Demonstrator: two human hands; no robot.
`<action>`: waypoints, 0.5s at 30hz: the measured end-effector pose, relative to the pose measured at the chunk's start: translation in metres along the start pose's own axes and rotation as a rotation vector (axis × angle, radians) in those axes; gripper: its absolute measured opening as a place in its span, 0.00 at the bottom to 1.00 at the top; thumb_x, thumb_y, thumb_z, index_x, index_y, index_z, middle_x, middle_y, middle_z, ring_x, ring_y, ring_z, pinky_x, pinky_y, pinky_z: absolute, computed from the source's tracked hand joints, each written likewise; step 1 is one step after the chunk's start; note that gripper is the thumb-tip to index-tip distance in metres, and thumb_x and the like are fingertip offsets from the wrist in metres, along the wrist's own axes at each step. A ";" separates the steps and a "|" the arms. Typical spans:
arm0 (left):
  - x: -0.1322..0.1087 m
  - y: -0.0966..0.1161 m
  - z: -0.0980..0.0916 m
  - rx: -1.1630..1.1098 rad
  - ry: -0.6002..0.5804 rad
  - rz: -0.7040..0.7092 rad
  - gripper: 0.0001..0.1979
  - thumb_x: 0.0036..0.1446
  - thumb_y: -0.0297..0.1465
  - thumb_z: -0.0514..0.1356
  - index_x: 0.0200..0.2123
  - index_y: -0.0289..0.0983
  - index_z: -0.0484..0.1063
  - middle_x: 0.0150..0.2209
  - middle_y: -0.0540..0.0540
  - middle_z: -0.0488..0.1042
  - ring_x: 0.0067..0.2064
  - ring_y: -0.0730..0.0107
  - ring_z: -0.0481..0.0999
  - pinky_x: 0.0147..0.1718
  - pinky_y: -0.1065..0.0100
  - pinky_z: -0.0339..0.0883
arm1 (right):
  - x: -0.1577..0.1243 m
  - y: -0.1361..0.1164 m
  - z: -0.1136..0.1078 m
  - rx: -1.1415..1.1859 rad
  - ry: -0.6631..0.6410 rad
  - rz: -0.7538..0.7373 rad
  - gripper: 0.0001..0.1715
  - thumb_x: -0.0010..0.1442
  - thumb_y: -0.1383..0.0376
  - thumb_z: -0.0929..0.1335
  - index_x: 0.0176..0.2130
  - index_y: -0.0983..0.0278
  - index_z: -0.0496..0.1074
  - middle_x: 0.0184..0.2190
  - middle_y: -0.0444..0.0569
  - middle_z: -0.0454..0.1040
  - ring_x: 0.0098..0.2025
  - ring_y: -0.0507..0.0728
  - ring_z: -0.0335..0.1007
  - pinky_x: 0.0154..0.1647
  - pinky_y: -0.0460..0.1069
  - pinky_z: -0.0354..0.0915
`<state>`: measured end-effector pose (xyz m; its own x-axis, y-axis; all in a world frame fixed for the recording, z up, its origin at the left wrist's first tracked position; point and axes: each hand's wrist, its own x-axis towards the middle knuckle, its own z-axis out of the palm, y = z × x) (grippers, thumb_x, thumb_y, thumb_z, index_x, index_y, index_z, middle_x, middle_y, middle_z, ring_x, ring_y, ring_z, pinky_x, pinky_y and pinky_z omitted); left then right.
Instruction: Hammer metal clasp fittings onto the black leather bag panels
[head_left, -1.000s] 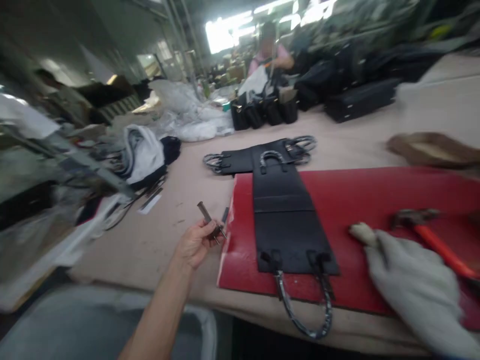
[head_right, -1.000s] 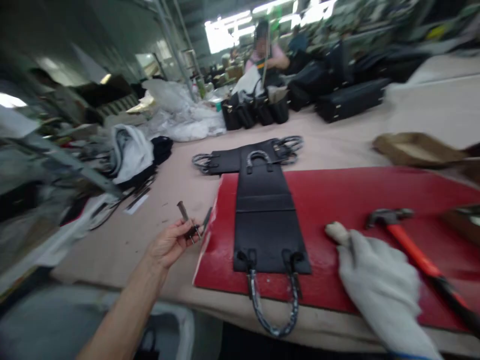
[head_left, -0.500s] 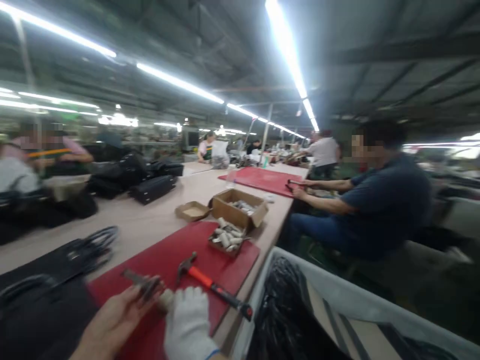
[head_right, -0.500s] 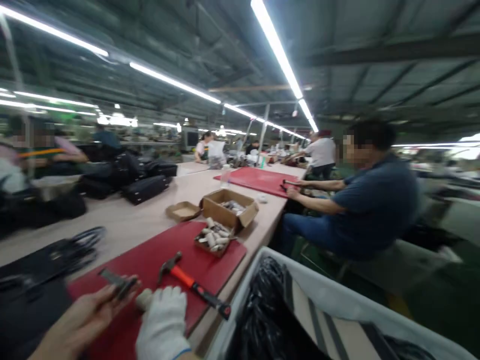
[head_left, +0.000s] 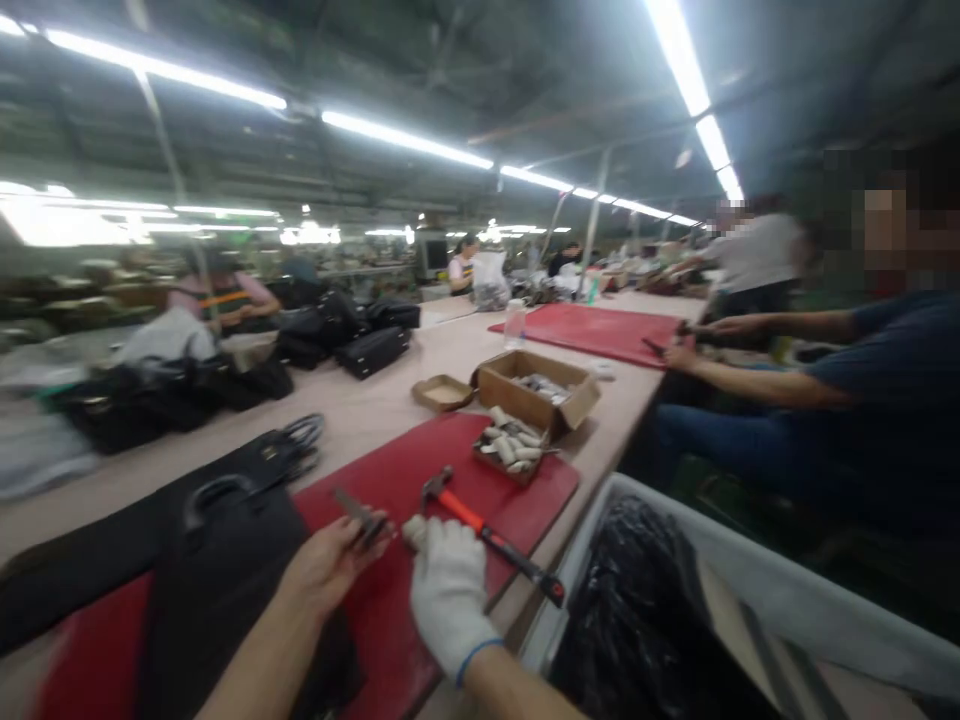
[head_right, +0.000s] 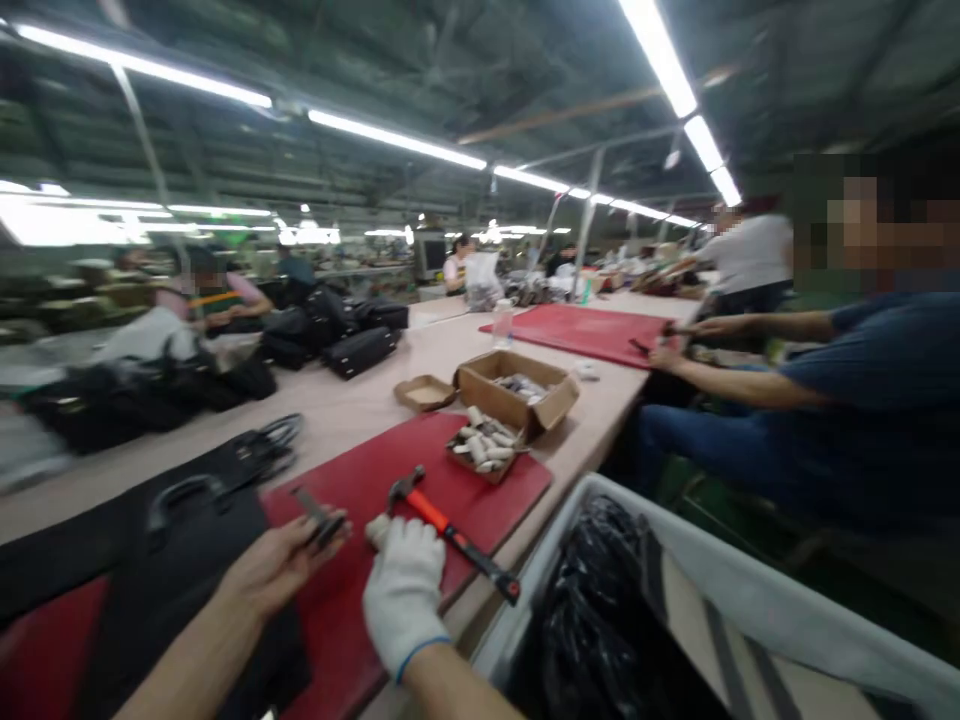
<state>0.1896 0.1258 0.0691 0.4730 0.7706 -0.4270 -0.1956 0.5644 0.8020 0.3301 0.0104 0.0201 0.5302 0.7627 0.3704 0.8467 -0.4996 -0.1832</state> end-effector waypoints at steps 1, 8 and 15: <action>-0.006 0.004 0.005 0.074 0.056 0.054 0.11 0.64 0.17 0.52 0.37 0.34 0.71 0.33 0.42 0.80 0.33 0.65 0.83 0.34 0.65 0.79 | -0.006 -0.011 0.006 0.030 -0.031 -0.002 0.15 0.69 0.60 0.70 0.51 0.66 0.73 0.44 0.51 0.74 0.43 0.59 0.72 0.45 0.56 0.70; 0.006 0.005 -0.007 0.531 0.370 0.176 0.10 0.62 0.24 0.59 0.27 0.34 0.72 0.21 0.45 0.73 0.27 0.61 0.80 0.32 0.63 0.75 | -0.006 -0.017 0.016 0.093 -0.065 -0.046 0.18 0.68 0.64 0.66 0.55 0.67 0.73 0.44 0.58 0.74 0.44 0.66 0.68 0.40 0.56 0.56; -0.021 -0.020 -0.062 0.878 0.523 0.288 0.07 0.58 0.27 0.60 0.29 0.36 0.78 0.20 0.47 0.73 0.30 0.60 0.79 0.35 0.66 0.69 | -0.007 -0.017 0.017 0.044 -0.031 -0.066 0.16 0.68 0.63 0.67 0.52 0.67 0.75 0.41 0.56 0.74 0.42 0.65 0.67 0.38 0.55 0.53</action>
<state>0.1306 0.1169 0.0364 0.0388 0.9905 -0.1317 0.5465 0.0893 0.8327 0.3132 0.0206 0.0054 0.4738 0.8059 0.3551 0.8806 -0.4299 -0.1994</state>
